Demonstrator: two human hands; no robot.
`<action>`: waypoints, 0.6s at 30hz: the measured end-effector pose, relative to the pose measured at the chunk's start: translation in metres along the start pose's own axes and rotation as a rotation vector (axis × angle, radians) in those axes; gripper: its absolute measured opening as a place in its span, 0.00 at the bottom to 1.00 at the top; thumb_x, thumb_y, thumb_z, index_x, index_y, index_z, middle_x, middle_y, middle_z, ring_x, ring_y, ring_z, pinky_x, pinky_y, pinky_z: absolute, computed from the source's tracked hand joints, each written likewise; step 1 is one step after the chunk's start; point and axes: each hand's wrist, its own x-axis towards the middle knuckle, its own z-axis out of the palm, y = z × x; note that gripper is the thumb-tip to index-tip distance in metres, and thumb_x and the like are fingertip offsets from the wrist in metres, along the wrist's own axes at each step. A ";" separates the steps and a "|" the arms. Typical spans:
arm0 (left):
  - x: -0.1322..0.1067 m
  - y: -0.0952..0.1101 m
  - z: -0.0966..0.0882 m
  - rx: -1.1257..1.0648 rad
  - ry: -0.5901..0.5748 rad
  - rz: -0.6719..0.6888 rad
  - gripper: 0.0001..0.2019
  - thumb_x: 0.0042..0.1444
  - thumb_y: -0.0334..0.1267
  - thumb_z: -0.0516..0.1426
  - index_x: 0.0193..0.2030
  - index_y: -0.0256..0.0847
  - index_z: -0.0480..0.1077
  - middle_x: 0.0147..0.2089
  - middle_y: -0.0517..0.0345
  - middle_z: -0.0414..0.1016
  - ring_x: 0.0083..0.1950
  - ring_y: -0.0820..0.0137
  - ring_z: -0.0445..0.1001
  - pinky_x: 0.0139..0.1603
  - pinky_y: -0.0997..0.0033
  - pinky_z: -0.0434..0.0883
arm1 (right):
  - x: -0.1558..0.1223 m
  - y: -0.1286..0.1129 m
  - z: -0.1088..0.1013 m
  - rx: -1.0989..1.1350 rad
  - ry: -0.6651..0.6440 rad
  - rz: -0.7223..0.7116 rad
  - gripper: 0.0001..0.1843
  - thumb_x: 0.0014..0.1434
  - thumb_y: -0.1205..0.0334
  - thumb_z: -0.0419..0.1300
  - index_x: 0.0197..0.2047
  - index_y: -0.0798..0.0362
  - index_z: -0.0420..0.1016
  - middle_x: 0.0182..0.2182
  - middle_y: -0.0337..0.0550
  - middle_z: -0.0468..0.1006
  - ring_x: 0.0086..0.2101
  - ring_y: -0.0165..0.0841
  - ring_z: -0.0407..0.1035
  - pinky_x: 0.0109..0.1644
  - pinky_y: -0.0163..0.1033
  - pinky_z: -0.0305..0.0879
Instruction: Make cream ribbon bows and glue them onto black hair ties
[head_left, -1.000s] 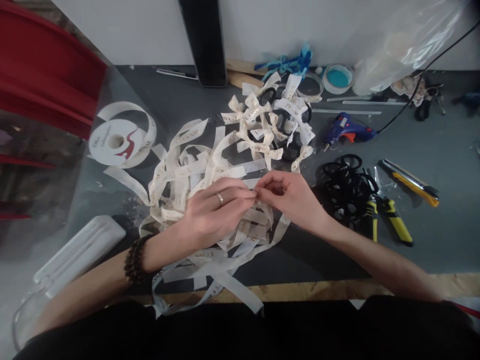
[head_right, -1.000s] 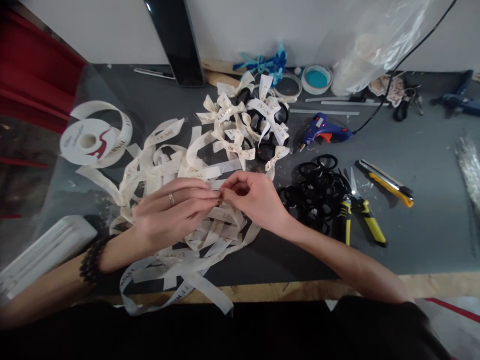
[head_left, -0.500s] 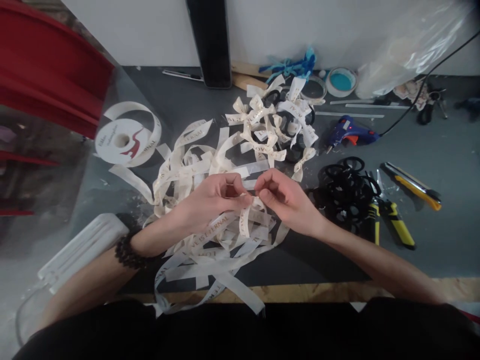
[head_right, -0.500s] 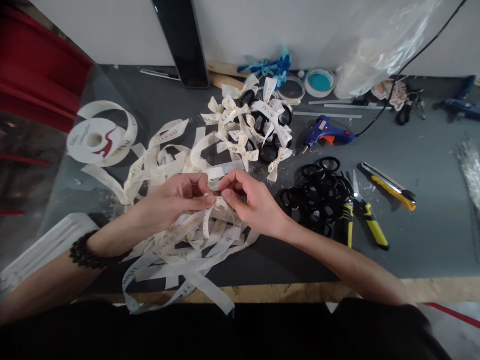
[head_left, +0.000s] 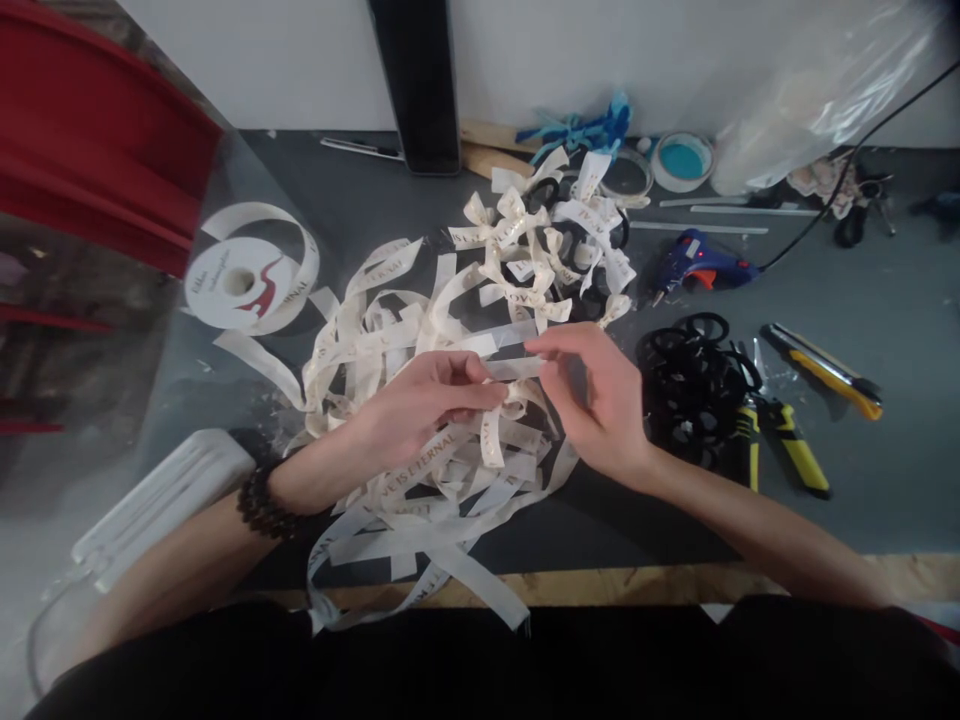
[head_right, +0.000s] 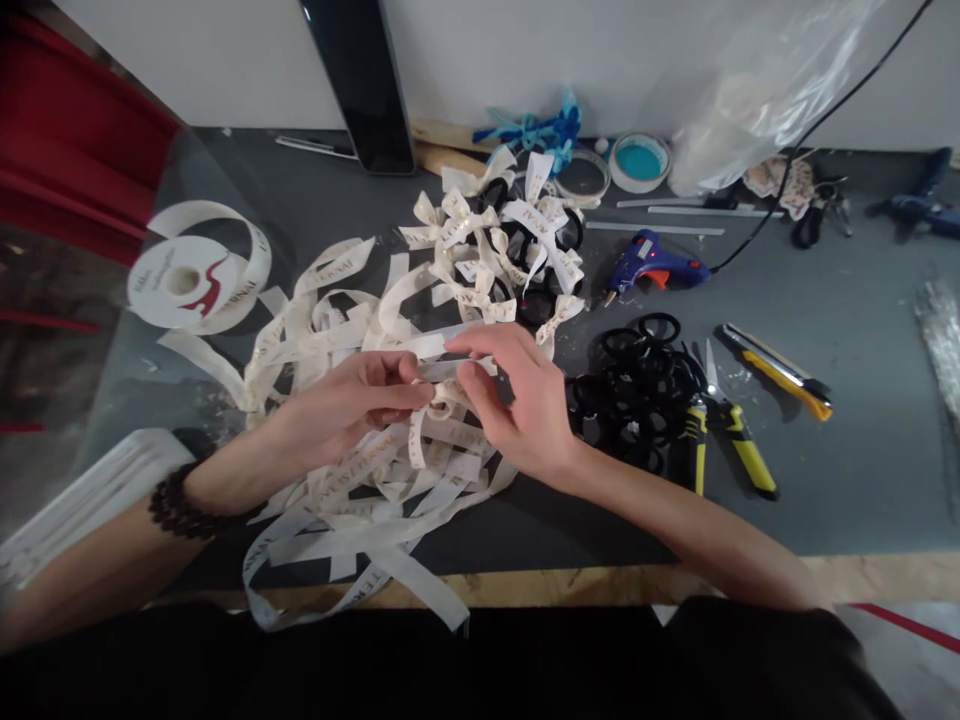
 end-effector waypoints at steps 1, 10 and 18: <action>0.000 0.000 -0.001 -0.005 0.022 0.009 0.15 0.55 0.37 0.73 0.29 0.38 0.71 0.28 0.63 0.71 0.28 0.80 0.65 0.28 0.79 0.62 | 0.001 -0.001 -0.002 -0.076 0.042 -0.135 0.08 0.71 0.64 0.62 0.51 0.46 0.79 0.45 0.43 0.83 0.45 0.37 0.77 0.49 0.46 0.73; 0.000 0.002 -0.004 0.033 0.019 0.065 0.13 0.58 0.37 0.72 0.32 0.40 0.71 0.27 0.64 0.72 0.27 0.78 0.67 0.29 0.78 0.62 | -0.001 0.005 -0.001 -0.544 0.080 -0.599 0.09 0.62 0.68 0.72 0.36 0.43 0.82 0.38 0.30 0.88 0.36 0.31 0.76 0.38 0.43 0.67; 0.004 0.007 -0.012 0.026 -0.066 -0.072 0.12 0.55 0.36 0.73 0.29 0.39 0.74 0.27 0.63 0.72 0.26 0.79 0.66 0.28 0.78 0.63 | 0.004 0.001 -0.011 -0.769 0.080 -0.919 0.09 0.64 0.65 0.71 0.33 0.42 0.83 0.37 0.29 0.87 0.35 0.30 0.77 0.34 0.40 0.68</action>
